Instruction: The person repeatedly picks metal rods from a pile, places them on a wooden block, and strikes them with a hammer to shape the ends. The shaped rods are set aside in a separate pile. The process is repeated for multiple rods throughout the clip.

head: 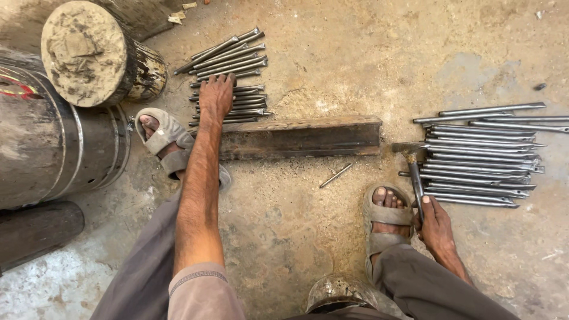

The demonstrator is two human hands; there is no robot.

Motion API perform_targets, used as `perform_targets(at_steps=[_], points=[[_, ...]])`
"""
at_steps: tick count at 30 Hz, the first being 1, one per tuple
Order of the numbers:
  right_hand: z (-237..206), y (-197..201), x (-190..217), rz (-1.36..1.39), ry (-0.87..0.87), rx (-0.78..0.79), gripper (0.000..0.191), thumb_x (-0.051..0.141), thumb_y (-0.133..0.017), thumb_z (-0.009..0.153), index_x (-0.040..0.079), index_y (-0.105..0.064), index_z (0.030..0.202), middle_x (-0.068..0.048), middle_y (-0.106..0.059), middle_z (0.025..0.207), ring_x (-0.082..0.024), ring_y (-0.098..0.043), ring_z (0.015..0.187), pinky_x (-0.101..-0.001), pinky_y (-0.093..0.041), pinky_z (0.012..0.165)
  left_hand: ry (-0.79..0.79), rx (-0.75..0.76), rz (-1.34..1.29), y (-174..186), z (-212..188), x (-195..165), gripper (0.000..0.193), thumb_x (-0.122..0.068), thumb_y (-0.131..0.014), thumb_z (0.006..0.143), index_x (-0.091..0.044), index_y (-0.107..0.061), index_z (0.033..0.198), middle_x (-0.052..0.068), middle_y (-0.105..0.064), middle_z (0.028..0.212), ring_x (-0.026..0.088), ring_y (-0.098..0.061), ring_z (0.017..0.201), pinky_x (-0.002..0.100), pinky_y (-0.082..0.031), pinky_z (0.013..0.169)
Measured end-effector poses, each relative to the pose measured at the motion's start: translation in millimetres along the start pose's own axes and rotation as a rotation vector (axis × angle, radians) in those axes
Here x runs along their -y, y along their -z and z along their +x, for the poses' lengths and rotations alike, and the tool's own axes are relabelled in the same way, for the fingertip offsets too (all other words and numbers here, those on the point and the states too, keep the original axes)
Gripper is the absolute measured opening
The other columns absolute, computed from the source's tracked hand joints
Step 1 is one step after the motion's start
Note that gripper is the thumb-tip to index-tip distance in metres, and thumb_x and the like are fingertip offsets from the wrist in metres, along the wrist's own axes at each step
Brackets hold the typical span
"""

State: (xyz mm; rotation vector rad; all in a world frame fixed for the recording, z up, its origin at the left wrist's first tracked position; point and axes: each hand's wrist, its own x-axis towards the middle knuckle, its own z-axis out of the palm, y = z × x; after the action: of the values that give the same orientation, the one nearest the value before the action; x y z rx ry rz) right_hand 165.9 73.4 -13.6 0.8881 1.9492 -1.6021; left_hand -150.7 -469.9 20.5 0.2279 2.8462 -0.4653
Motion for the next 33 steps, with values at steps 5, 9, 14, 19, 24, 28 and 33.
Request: perform_targets(at_steps=[5, 9, 14, 19, 24, 28, 33], points=[[-1.5, 0.4, 1.6, -0.068, -0.001, -0.007, 0.043, 0.042, -0.038, 0.11, 0.006, -0.063, 0.107, -0.003, -0.046, 0.056, -0.014, -0.04, 0.044, -0.0322, -0.033, 0.041, -0.012, 0.068, 0.072, -2.8, 8.3, 3.3, 0.058, -0.038, -0.078, 0.089, -0.014, -0.057, 0.138, 0.011, -0.062, 0.131, 0.033, -0.055, 0.126, 0.054, -0.047, 0.102], [-0.1, 0.7, 0.8, -0.115, 0.011, -0.001, 0.045, 0.043, -0.037, 0.11, 0.006, -0.063, 0.108, -0.003, -0.048, 0.057, -0.013, -0.042, 0.045, -0.0326, -0.036, 0.04, -0.041, 0.042, 0.105, -11.6, 10.4, 6.0, 0.056, -0.032, -0.076, 0.09, -0.017, -0.057, 0.141, 0.01, -0.067, 0.126, 0.032, -0.056, 0.125, 0.053, -0.047, 0.103], [1.0, 2.3, -1.1, -0.02, 0.029, 0.013, 0.043, 0.041, -0.04, 0.11, 0.005, -0.063, 0.106, -0.004, -0.047, 0.058, -0.014, -0.041, 0.046, -0.0335, -0.035, 0.043, -0.159, -0.282, 0.083, 2.6, -2.6, -1.1, 0.025, -0.016, -0.068, 0.106, -0.012, -0.061, 0.13, 0.009, -0.071, 0.105, 0.027, -0.061, 0.107, 0.048, -0.051, 0.094], [-0.9, 2.6, -2.5, -0.038, 0.019, -0.015, 0.041, 0.039, -0.042, 0.109, 0.004, -0.062, 0.106, -0.004, -0.049, 0.059, -0.015, -0.044, 0.047, -0.0336, -0.038, 0.044, -0.177, -0.526, -0.418, 58.9, -34.5, -64.8, 0.016, -0.019, -0.072, 0.11, -0.009, -0.065, 0.121, 0.008, -0.065, 0.099, 0.021, -0.057, 0.082, 0.042, -0.051, 0.07], [0.3, -0.5, -2.9, -0.084, 0.028, -0.052, 0.039, 0.039, -0.042, 0.108, 0.006, -0.063, 0.108, -0.006, -0.052, 0.062, -0.016, -0.046, 0.048, -0.0344, -0.04, 0.044, -0.417, -0.248, -0.783, 72.4, -101.7, -185.5, 0.017, -0.017, -0.069, 0.102, -0.013, -0.067, 0.118, 0.009, -0.065, 0.109, 0.019, -0.066, 0.091, 0.029, -0.062, 0.071], [2.2, -1.1, -4.1, -0.089, 0.041, -0.047, 0.042, 0.04, -0.042, 0.109, 0.004, -0.063, 0.107, -0.008, -0.053, 0.062, -0.017, -0.048, 0.048, -0.0361, -0.041, 0.046, -0.511, -0.328, -0.643, 49.4, -130.9, -234.0, 0.032, -0.008, -0.066, 0.096, -0.015, -0.064, 0.126, 0.008, -0.063, 0.113, 0.024, -0.064, 0.099, 0.04, -0.059, 0.089], [5.0, 1.8, -7.2, -0.162, 0.051, -0.067, 0.042, 0.04, -0.042, 0.108, 0.004, -0.063, 0.11, -0.009, -0.055, 0.062, -0.019, -0.052, 0.048, -0.0379, -0.044, 0.047, -0.393, -0.18, -0.611, 19.2, -130.1, -236.5, 0.036, -0.003, -0.063, 0.096, -0.018, -0.064, 0.128, 0.008, -0.062, 0.116, 0.025, -0.062, 0.104, 0.043, -0.054, 0.09]])
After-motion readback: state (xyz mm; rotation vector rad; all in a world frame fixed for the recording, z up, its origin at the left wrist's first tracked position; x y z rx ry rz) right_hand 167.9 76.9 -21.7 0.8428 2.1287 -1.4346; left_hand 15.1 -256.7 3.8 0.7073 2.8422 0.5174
